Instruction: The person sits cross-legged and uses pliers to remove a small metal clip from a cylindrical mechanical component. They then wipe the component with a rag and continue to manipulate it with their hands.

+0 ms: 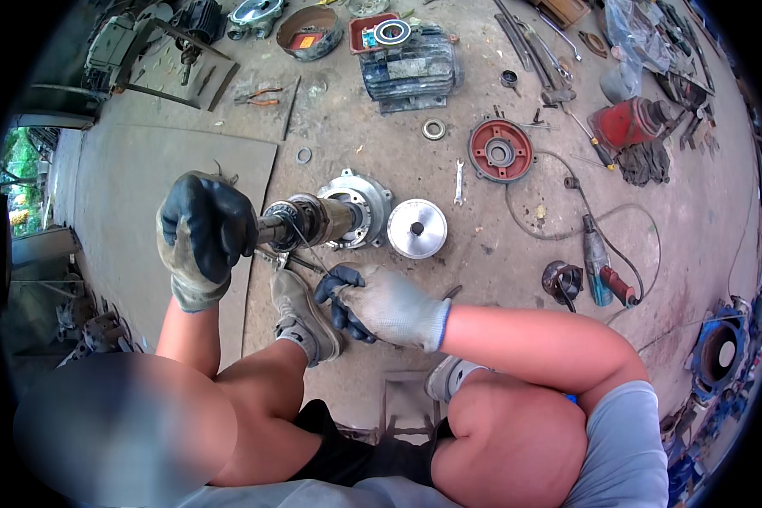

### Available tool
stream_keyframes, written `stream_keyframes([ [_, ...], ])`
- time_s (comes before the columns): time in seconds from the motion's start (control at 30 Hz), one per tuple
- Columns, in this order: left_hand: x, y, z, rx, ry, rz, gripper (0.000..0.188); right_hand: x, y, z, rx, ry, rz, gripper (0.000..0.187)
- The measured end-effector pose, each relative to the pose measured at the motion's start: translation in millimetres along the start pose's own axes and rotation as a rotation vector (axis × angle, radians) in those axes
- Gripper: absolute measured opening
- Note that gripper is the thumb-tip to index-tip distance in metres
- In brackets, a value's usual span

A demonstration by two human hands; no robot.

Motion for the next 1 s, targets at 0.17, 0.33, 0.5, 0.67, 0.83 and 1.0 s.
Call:
stream_keyframes([
  [0.17,-0.9,5.7,0.7,-0.016,0.098,0.072,0.053,-3.4,-1.8,-0.9,0.008,0.017,0.01,0.024],
  [0.33,4.7,12.2,0.0,-0.012,0.053,0.128,0.054,-78.4,16.2,-31.1,-0.062,-0.104,-0.054,0.026],
  [0.5,1.2,5.4,-2.5,0.06,0.058,0.017,0.053,-62.0,-21.8,-10.9,0.162,-0.123,0.018,0.025],
  [0.67,6.5,-0.9,9.9,-0.242,-0.059,-0.058,0.045,-3.6,-86.9,6.9,0.378,-0.138,-0.045,0.022],
  [0.83,7.8,-2.2,16.0,-0.247,-0.103,-0.14,0.061,111.6,-180.4,33.4,0.594,-0.206,-0.684,0.028],
  [1.0,22.1,-0.6,2.3,0.144,0.145,-0.038,0.057,142.6,-239.0,27.2,0.806,0.025,-1.069,0.036],
])
Point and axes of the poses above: each hand's wrist, its own z-axis towards the middle knuckle, its own y-axis out of the palm, x = y × z, the point moved 4 cm from there along z, towards the middle knuckle, and after that the axes turned 7 degrees about x, right-handed, at the moved point
